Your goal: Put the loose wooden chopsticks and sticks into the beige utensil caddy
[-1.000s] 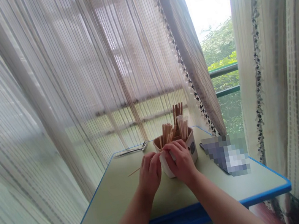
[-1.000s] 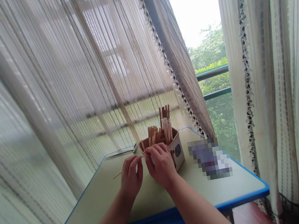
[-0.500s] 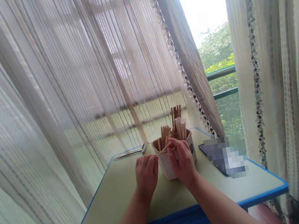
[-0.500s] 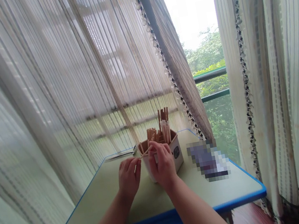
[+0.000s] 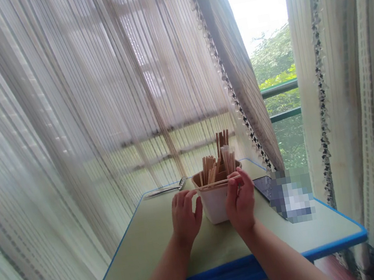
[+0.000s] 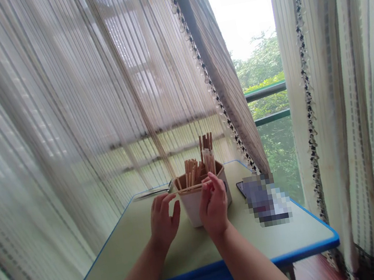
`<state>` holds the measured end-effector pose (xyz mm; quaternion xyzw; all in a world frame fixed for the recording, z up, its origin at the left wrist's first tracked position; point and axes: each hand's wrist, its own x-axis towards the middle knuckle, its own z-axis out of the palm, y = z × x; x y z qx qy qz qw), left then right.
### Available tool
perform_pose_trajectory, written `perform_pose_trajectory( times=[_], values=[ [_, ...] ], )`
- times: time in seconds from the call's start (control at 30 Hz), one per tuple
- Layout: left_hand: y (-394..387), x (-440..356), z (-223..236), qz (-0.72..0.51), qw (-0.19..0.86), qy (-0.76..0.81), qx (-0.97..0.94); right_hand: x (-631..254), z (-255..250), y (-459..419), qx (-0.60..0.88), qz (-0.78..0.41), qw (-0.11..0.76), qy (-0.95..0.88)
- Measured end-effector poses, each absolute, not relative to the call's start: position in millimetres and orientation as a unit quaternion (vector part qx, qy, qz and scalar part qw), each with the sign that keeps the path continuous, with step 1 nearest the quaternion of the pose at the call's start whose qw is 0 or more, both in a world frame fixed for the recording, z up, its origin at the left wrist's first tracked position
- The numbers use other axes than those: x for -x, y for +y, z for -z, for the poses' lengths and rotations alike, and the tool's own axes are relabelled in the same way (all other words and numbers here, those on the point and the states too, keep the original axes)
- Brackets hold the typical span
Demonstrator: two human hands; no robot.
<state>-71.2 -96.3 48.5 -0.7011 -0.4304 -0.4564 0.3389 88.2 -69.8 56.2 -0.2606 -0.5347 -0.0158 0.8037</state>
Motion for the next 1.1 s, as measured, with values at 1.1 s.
perform_pose_trajectory(
  times=[1.1],
  values=[
    [-94.9,65.4,-49.3,0.415,0.316,-0.462,0.717,-95.0,-67.3,-73.5,0.262,0.056,0.860,-0.434]
  ],
)
